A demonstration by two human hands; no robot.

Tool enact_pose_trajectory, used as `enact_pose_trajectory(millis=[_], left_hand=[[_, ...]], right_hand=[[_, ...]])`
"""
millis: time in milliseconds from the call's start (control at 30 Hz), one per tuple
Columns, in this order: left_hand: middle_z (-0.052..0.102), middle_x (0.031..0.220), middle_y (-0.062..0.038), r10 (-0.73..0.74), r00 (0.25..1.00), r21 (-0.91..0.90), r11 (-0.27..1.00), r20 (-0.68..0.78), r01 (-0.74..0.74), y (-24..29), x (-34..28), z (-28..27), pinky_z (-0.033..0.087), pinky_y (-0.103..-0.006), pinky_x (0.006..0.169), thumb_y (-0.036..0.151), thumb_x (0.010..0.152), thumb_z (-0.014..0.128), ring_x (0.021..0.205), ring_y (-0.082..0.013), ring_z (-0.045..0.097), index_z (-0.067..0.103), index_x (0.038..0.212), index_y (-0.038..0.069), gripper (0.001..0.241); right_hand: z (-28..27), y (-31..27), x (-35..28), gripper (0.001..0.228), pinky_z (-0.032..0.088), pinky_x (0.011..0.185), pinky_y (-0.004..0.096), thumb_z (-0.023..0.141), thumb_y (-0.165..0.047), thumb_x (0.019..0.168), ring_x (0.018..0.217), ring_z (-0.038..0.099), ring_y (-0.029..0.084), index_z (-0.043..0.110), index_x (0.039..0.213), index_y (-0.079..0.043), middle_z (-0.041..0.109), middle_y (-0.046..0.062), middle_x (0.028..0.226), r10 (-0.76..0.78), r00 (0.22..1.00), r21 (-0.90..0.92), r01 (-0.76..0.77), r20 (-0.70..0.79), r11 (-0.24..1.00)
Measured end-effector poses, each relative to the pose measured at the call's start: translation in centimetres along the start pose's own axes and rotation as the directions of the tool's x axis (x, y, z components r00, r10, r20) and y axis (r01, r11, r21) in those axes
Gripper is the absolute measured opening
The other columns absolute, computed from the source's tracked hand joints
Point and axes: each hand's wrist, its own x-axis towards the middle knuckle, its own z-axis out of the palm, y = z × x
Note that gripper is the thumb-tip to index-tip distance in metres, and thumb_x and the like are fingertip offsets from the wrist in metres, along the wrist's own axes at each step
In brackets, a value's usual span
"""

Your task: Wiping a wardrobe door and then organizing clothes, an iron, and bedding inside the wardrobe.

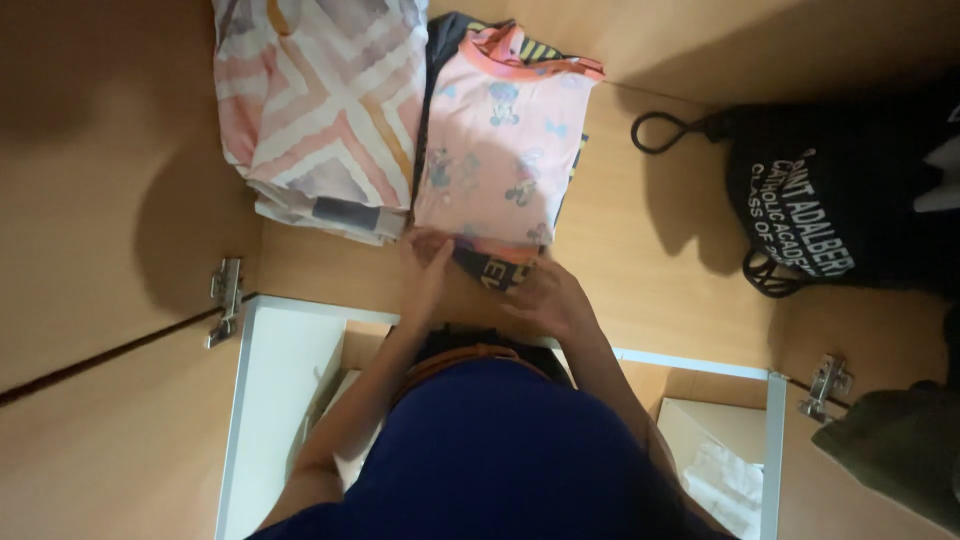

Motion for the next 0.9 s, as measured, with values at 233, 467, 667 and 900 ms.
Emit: enact_pose_trajectory(millis=[233,467,667,900], left_hand=[[0.067,0.11,-0.006,-0.534,0.819,-0.503,0.659,0.209,0.559,-1.0,3.2,0.7,0.06,-0.0369,0.084,0.024,0.094,0.071,0.099,-0.02,0.067,0.061,0.124,0.011,0.034],[0.069,0.115,-0.003,-0.509,0.826,-0.628,0.566,0.244,0.534,3.8,7.5,2.2,0.057,-0.034,0.076,0.033,0.093,0.072,0.099,-0.0179,0.066,0.062,0.134,0.012,0.047],[0.05,0.156,-0.009,-0.2,0.979,-0.542,0.828,-0.047,0.144,5.0,9.2,1.0,0.052,-0.0324,0.106,0.003,0.089,0.079,0.133,-0.0177,0.058,0.033,0.159,0.006,0.084],[0.026,0.161,-0.007,0.082,0.979,-0.281,0.95,-0.189,-0.134,9.5,9.9,2.7,0.045,-0.0289,0.107,0.003,0.087,0.08,0.136,-0.0171,0.045,0.004,0.162,0.007,0.107]], right_hand=[[11.7,1.3,10.9,0.049,0.051,0.091,0.05,0.051,-0.044,0.104,0.112,0.059,0.032,0.054,0.14,-0.011,0.061,0.015,0.131,-0.316,0.61,-0.414,-0.021,-0.727,0.91],[6.3,-1.9,11.4,0.051,0.054,0.106,0.044,0.069,-0.016,0.097,0.125,0.058,0.028,0.051,0.139,0.005,0.06,0.016,0.133,-0.646,0.623,-0.695,0.218,-0.441,0.685],[2.2,-4.5,7.7,0.073,0.053,0.108,0.042,0.072,-0.017,0.09,0.124,0.063,0.026,0.033,0.148,0.007,0.062,0.015,0.135,-0.673,0.635,-0.841,0.066,-0.38,0.537],[10.9,-3.1,12.3,0.101,0.049,0.103,0.036,0.075,-0.028,0.09,0.127,0.059,0.025,0.002,0.157,-0.01,0.057,0.021,0.139,-0.792,0.445,-0.908,-0.237,-0.418,0.346]])
